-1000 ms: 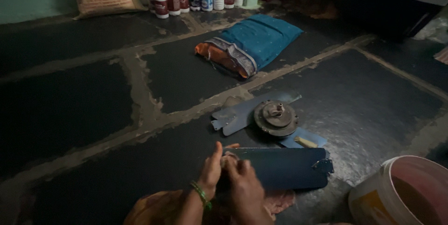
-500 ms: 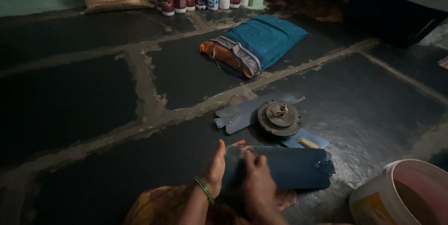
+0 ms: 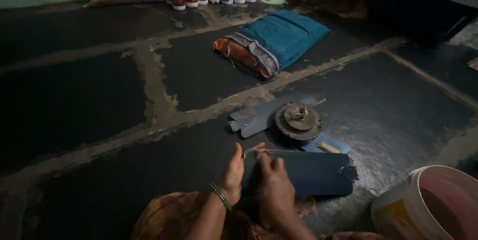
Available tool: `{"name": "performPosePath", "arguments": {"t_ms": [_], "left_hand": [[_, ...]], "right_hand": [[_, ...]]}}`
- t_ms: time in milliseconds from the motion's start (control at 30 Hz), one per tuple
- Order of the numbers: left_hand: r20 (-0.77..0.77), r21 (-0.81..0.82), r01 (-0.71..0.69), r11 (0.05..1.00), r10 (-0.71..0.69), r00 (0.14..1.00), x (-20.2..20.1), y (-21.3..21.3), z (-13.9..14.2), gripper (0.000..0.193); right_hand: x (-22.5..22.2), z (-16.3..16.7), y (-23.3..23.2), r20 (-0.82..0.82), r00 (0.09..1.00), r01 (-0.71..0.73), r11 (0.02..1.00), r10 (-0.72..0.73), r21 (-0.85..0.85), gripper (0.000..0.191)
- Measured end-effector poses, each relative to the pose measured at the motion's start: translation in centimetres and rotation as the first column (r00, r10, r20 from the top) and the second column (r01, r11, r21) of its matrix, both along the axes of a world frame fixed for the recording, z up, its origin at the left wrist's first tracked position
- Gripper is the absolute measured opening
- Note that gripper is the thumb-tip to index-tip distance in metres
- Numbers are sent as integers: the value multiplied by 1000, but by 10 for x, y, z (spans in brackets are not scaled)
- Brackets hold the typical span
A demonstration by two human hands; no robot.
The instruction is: The person wipes a detached ceiling fan blade with a cloth, cleaning both sides and edges. The blade is held in the left hand while the right hand scrubs the surface. The person occasionally dips the cloth into a bucket of water to re-wet it.
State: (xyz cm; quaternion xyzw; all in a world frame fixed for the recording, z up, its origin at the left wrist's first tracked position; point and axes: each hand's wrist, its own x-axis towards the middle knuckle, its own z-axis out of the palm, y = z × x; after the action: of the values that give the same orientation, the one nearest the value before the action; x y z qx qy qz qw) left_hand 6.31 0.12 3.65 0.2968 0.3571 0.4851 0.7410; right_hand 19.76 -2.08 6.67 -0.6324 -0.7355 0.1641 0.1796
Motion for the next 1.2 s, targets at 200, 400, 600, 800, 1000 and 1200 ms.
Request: {"name": "performPosePath", "arguments": {"t_ms": [200, 400, 600, 800, 1000, 1200], "left_hand": [[-376, -126, -72, 989, 20, 926, -2, -3, 0, 84], [-156, 27, -9, 1000, 14, 988, -3, 4, 5, 83], [-298, 37, -55, 998, 64, 953, -2, 2, 3, 90], [-20, 28, 10, 1000, -10, 1000, -3, 3, 14, 83], [-42, -171, -44, 984, 37, 998, -4, -9, 15, 85], [28, -96, 6, 995, -3, 1000, -5, -4, 17, 86]], "right_hand": [[-11, 6, -12, -83, 989, -113, 983, 126, 144, 58], [-9, 11, -4, -90, 994, -51, 986, 66, 159, 51], [-10, 19, -10, -43, 981, -186, 979, 191, 86, 71], [-12, 23, -7, -62, 985, -156, 982, 163, 104, 56], [-7, 16, -7, -92, 972, -209, 976, 215, 66, 59], [-14, 14, -4, -99, 984, -142, 985, 151, 93, 58]]}}
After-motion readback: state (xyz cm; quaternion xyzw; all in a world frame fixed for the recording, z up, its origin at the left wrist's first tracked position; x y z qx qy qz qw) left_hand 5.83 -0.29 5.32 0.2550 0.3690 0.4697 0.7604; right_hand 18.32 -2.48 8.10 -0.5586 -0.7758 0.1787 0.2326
